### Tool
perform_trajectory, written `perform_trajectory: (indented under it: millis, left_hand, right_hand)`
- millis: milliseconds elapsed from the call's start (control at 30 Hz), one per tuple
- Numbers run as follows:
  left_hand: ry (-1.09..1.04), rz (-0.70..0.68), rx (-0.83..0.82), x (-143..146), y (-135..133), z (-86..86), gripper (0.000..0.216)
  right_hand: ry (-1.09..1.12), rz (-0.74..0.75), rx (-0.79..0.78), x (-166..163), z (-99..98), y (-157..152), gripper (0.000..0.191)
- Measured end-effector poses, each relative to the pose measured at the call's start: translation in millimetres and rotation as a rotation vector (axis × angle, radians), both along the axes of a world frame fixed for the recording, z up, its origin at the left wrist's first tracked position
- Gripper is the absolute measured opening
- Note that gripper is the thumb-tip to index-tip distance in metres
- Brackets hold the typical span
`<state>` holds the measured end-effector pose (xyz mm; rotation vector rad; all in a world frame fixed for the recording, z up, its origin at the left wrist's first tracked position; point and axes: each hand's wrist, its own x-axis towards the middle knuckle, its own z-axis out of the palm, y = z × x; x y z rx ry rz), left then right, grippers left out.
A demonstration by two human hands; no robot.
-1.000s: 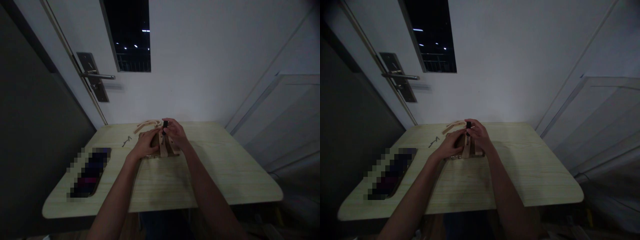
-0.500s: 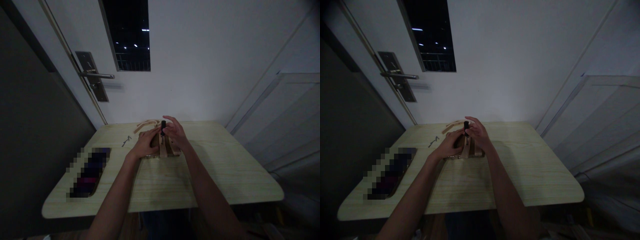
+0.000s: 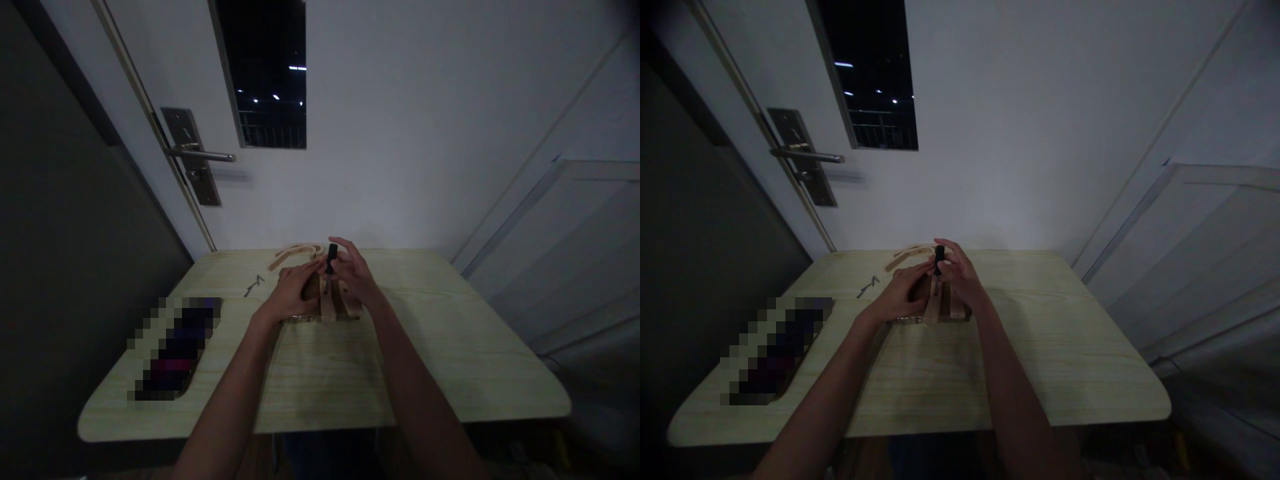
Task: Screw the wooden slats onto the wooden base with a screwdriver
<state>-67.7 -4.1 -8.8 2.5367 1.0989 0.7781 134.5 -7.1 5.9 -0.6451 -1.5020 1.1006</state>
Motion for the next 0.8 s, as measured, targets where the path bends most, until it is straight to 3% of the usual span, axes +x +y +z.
perform_trajectory:
  millis: [400,600,800]
  left_hand:
    - [-0.022,0.009,0.019,-1.3,2.0,-4.7,0.070]
    - [-0.004,0.011,0.011,-0.7,2.8,-4.2,0.077]
    - [-0.012,-0.002,0.013,0.6,0.3,-1.0,0.076]
  right_hand:
    - [-0.012,0.039,0.043,-0.4,-2.3,3.1,0.049]
    - [-0.054,-0.104,0.064,-1.2,-3.6,4.6,0.049]
    - [-0.048,-0.014,0.055,0.2,0.9,2.6,0.047]
